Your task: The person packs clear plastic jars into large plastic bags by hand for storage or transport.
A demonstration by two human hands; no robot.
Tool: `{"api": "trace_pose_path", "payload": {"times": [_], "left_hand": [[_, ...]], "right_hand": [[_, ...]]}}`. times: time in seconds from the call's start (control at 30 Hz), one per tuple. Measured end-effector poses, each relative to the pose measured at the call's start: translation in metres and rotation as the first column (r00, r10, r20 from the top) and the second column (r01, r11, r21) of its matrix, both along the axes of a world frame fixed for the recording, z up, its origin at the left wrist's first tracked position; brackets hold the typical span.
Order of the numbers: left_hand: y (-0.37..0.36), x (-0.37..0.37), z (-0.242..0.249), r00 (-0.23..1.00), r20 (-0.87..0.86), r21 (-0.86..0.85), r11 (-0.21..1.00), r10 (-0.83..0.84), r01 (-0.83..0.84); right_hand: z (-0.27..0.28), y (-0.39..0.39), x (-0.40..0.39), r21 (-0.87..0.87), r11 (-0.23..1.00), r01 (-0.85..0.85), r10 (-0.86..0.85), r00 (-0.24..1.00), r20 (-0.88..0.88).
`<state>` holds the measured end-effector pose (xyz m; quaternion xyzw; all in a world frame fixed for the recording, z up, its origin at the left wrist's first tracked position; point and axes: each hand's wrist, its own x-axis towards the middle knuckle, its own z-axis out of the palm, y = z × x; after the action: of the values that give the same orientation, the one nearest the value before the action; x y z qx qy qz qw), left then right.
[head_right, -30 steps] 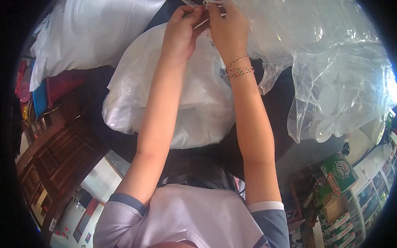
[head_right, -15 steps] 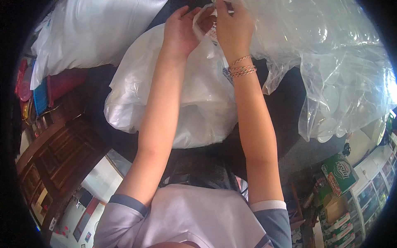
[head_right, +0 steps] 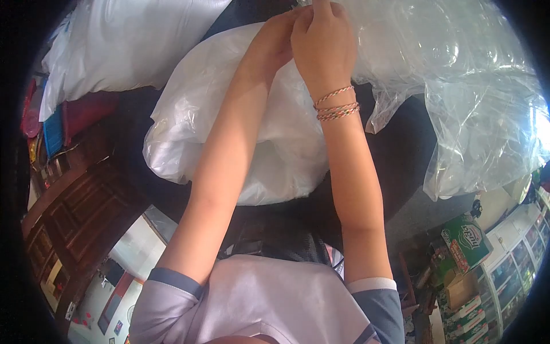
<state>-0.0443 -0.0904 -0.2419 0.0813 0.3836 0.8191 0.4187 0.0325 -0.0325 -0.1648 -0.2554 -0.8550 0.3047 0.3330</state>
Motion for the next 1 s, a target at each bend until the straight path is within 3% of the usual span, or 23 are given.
{"api": "trace_pose_path", "payload": {"times": [0.1,0.2,0.3,0.4,0.43,0.53,0.63,0.73,0.83,0.93,1.0], "left_hand": [[-0.003,0.01,0.018,0.994,-0.037,-0.229,0.967,0.107,-0.113],[-0.008,0.009,0.004,0.978,-0.058,-0.223,0.952,0.202,-0.21],[0.001,0.014,-0.008,0.942,-0.063,-0.075,0.94,0.33,-0.334],[0.001,0.016,-0.01,0.927,-0.093,-0.062,0.927,0.363,-0.369],[0.0,0.017,-0.002,0.929,-0.062,-0.052,0.928,0.366,-0.369],[-0.011,0.014,0.0,0.966,-0.036,-0.099,0.961,0.254,-0.257],[-0.014,0.014,0.014,0.976,-0.009,-0.18,0.96,0.217,-0.215],[-0.013,0.015,0.015,0.975,0.013,-0.187,0.958,0.222,-0.215],[-0.014,0.013,0.019,0.976,-0.022,-0.22,0.952,0.215,-0.215],[-0.014,0.009,0.013,0.979,0.006,-0.162,0.967,0.202,-0.198],[-0.013,0.009,0.015,0.975,-0.031,-0.173,0.96,0.22,-0.222]], "right_hand": [[0.005,0.009,0.002,-0.08,0.994,-0.078,0.085,0.992,0.089],[0.009,0.007,-0.003,-0.032,0.994,-0.106,0.109,0.987,0.117],[0.021,-0.001,-0.005,-0.069,0.988,-0.137,0.145,0.981,0.13],[0.006,0.006,-0.02,-0.099,0.99,-0.099,0.112,0.986,0.126],[0.01,0.008,-0.018,-0.233,0.971,-0.051,0.131,0.931,0.34],[-0.026,0.011,-0.006,0.07,0.994,-0.087,0.072,0.979,0.19],[-0.031,0.013,0.004,-0.191,0.981,-0.033,0.073,0.976,0.206],[-0.024,0.011,0.004,-0.152,0.988,0.001,0.047,0.948,0.313],[-0.025,0.012,-0.001,-0.218,0.976,0.024,0.051,0.942,0.332],[-0.03,0.015,-0.003,-0.105,0.993,-0.043,0.071,0.958,0.279],[-0.024,0.014,-0.004,-0.132,0.991,-0.019,0.056,0.958,0.282]]}}
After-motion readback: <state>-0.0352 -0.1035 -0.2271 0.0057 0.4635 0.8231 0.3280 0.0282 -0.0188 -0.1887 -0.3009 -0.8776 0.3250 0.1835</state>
